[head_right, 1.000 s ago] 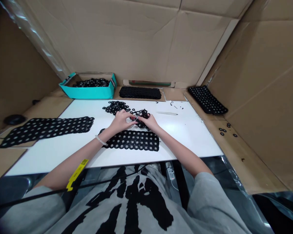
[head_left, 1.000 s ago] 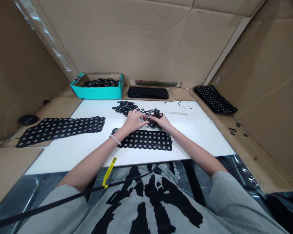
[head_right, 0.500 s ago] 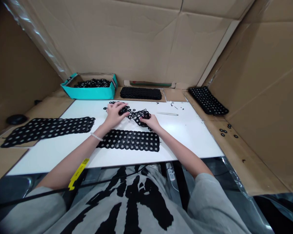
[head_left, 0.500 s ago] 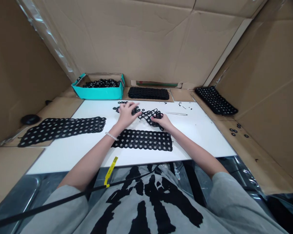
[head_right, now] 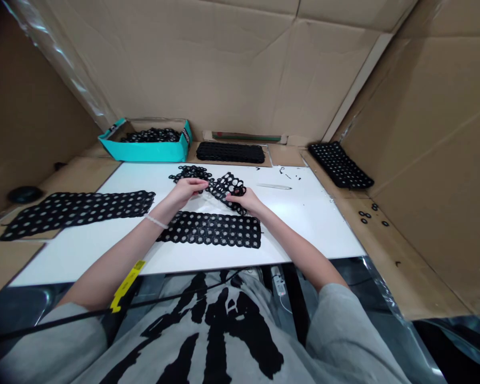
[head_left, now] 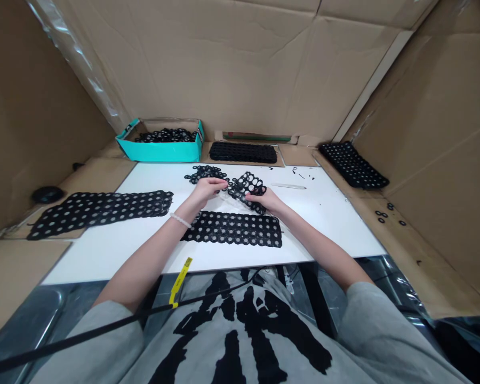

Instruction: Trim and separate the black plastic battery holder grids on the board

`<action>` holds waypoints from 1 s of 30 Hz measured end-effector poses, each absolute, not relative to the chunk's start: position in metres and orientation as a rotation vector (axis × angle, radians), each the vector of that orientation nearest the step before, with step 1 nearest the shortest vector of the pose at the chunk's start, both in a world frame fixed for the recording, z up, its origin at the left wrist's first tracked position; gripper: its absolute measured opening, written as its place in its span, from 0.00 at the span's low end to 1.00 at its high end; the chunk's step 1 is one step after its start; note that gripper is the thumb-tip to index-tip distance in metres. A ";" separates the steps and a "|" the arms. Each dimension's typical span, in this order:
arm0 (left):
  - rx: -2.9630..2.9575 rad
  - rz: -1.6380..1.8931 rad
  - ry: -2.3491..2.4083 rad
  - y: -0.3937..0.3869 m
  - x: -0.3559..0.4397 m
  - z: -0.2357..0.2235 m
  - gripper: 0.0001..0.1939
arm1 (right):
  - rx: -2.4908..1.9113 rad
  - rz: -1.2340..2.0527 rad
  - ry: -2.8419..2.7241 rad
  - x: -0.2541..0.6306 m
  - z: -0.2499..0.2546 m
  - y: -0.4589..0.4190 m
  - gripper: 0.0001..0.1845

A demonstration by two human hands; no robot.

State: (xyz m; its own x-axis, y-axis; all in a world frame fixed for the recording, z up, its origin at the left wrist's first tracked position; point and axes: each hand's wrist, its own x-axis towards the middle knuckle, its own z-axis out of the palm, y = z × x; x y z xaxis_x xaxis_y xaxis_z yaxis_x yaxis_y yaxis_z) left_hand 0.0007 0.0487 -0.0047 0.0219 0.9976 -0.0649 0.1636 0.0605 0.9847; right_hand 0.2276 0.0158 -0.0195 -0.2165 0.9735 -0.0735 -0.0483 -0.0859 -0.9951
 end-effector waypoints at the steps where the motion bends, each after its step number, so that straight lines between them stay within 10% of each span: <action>1: 1.327 1.135 1.398 0.051 -0.004 -0.004 0.15 | -1.131 1.440 -1.278 0.229 -0.020 0.017 0.19; 9: 2.259 1.084 1.562 0.031 0.006 0.006 0.17 | -1.148 1.345 -1.194 0.228 -0.020 0.017 0.18; 22: 1.382 1.038 1.315 0.041 0.016 -0.012 0.18 | -1.184 1.385 -1.400 0.227 -0.016 0.014 0.19; 30: 2.233 1.165 1.661 0.033 0.006 0.005 0.21 | -1.262 1.301 -1.286 0.227 -0.018 0.016 0.19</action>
State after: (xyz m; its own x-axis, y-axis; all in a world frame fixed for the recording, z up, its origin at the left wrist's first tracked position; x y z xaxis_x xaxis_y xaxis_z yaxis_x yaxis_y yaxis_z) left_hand 0.0062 0.0331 0.0052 0.0994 0.8597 0.5010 0.7638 -0.3886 0.5153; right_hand 0.2266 0.0157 -0.0184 -0.0880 0.9934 -0.0739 0.0626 -0.0686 -0.9957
